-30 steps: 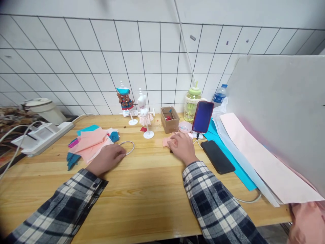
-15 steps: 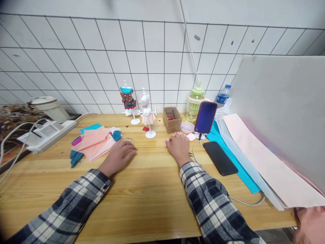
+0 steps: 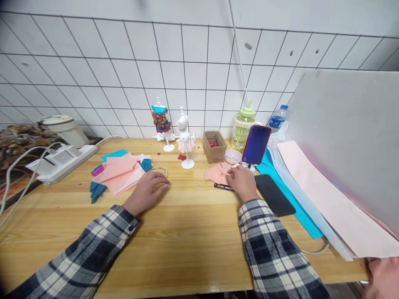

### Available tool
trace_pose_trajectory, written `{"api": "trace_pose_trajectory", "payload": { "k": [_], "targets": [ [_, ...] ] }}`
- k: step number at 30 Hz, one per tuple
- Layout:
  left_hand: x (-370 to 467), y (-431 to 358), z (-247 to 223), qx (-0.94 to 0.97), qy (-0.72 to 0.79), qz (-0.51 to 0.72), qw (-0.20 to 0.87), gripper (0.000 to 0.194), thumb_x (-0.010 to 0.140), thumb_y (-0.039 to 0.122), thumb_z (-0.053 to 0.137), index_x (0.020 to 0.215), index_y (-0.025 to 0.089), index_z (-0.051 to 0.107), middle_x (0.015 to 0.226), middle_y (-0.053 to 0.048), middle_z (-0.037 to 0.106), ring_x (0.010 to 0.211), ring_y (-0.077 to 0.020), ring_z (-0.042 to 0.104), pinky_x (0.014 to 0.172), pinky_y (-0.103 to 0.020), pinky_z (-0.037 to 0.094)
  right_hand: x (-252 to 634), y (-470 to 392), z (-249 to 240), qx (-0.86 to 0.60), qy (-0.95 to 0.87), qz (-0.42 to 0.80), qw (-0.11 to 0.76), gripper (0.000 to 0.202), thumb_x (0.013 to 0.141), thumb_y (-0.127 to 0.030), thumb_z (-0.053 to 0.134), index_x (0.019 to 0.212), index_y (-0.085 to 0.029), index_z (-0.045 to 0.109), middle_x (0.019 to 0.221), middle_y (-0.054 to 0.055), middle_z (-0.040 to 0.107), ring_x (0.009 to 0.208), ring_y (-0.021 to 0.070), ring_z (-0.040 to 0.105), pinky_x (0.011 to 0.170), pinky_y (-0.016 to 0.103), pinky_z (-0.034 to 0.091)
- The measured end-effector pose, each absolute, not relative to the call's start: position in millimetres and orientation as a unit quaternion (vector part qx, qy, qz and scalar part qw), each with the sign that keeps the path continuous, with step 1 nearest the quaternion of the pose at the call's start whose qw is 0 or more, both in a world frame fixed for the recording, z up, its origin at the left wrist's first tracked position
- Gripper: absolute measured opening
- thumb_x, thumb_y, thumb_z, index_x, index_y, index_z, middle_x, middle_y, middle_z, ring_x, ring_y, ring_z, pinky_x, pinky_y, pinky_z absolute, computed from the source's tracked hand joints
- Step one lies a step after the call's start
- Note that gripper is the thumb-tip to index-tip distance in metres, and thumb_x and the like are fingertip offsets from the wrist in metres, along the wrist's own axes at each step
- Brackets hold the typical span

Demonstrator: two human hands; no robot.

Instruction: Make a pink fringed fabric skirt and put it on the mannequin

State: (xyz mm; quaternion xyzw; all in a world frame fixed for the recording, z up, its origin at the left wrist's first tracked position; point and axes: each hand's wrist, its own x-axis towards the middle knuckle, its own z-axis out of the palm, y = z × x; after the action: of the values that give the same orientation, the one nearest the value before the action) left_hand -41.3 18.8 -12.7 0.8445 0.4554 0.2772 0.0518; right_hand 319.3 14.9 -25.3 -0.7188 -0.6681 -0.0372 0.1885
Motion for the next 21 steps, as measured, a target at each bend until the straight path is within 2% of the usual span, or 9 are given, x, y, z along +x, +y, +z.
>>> {"api": "trace_pose_trajectory", "payload": {
  "k": [3,8,11,13,16,18,21],
  "targets": [
    [-41,19,-12,0.841,0.462,0.274,0.061,0.023,0.089,0.035,0.051,0.092,0.022,0.07,0.103,-0.007,0.064,0.103,-0.0239,0.055,0.093,-0.044,0.042,324,15,-24,-0.729,-0.641,-0.073,0.229,0.025,0.085,-0.034,0.052,0.085,-0.019,0.073,0.091,0.011,0.068,0.089,0.0255,0.056,0.077,0.036,0.038],
    [-38,18,-11,0.838,0.459,0.284,0.084,0.023,0.089,0.036,0.052,0.092,0.023,0.07,0.103,-0.007,0.065,0.103,-0.0239,0.056,0.094,-0.043,0.042,328,15,-21,-0.682,-0.588,-0.099,0.423,0.035,0.092,-0.035,0.041,0.091,-0.015,0.07,0.096,0.012,0.069,0.088,0.0244,0.058,0.079,0.037,0.042],
    [-31,14,-7,0.834,0.444,0.303,0.126,0.024,0.09,0.037,0.051,0.095,0.022,0.069,0.102,-0.007,0.067,0.101,-0.0232,0.057,0.094,-0.042,0.043,301,12,-14,-0.613,-0.64,-0.105,0.45,0.032,0.094,-0.033,0.041,0.096,-0.016,0.068,0.103,0.011,0.068,0.098,0.0244,0.058,0.086,0.038,0.043],
    [-27,10,-3,0.819,0.446,0.329,0.147,0.026,0.091,0.038,0.049,0.097,0.021,0.068,0.1,-0.007,0.069,0.099,-0.0227,0.059,0.092,-0.04,0.043,268,6,-8,-0.518,-0.74,-0.098,0.418,0.027,0.094,-0.027,0.041,0.101,-0.018,0.066,0.109,0.01,0.067,0.106,0.0241,0.055,0.092,0.04,0.04],
    [-23,6,2,0.792,0.454,0.372,0.167,0.03,0.093,0.038,0.045,0.098,0.02,0.067,0.097,-0.006,0.07,0.097,-0.0218,0.06,0.089,-0.038,0.044,215,-5,-3,-0.414,-0.857,-0.067,0.299,0.023,0.092,-0.023,0.045,0.1,-0.019,0.066,0.111,0.009,0.067,0.105,0.023,0.054,0.092,0.04,0.037],
    [-23,5,2,0.79,0.452,0.379,0.171,0.03,0.093,0.038,0.045,0.099,0.019,0.067,0.097,-0.006,0.071,0.097,-0.0209,0.06,0.088,-0.036,0.044,187,-10,-5,-0.363,-0.906,-0.044,0.213,0.024,0.093,-0.031,0.046,0.097,-0.019,0.067,0.104,0.008,0.069,0.102,0.0244,0.055,0.088,0.041,0.036],
    [-24,6,-2,0.832,0.426,0.318,0.16,0.027,0.09,0.039,0.051,0.099,0.021,0.068,0.098,-0.005,0.071,0.095,-0.0206,0.06,0.088,-0.036,0.044,170,-13,-13,-0.335,-0.924,0.017,0.181,0.029,0.093,-0.04,0.047,0.098,-0.019,0.067,0.099,0.007,0.069,0.097,0.0223,0.056,0.082,0.038,0.038]
  ]
}}
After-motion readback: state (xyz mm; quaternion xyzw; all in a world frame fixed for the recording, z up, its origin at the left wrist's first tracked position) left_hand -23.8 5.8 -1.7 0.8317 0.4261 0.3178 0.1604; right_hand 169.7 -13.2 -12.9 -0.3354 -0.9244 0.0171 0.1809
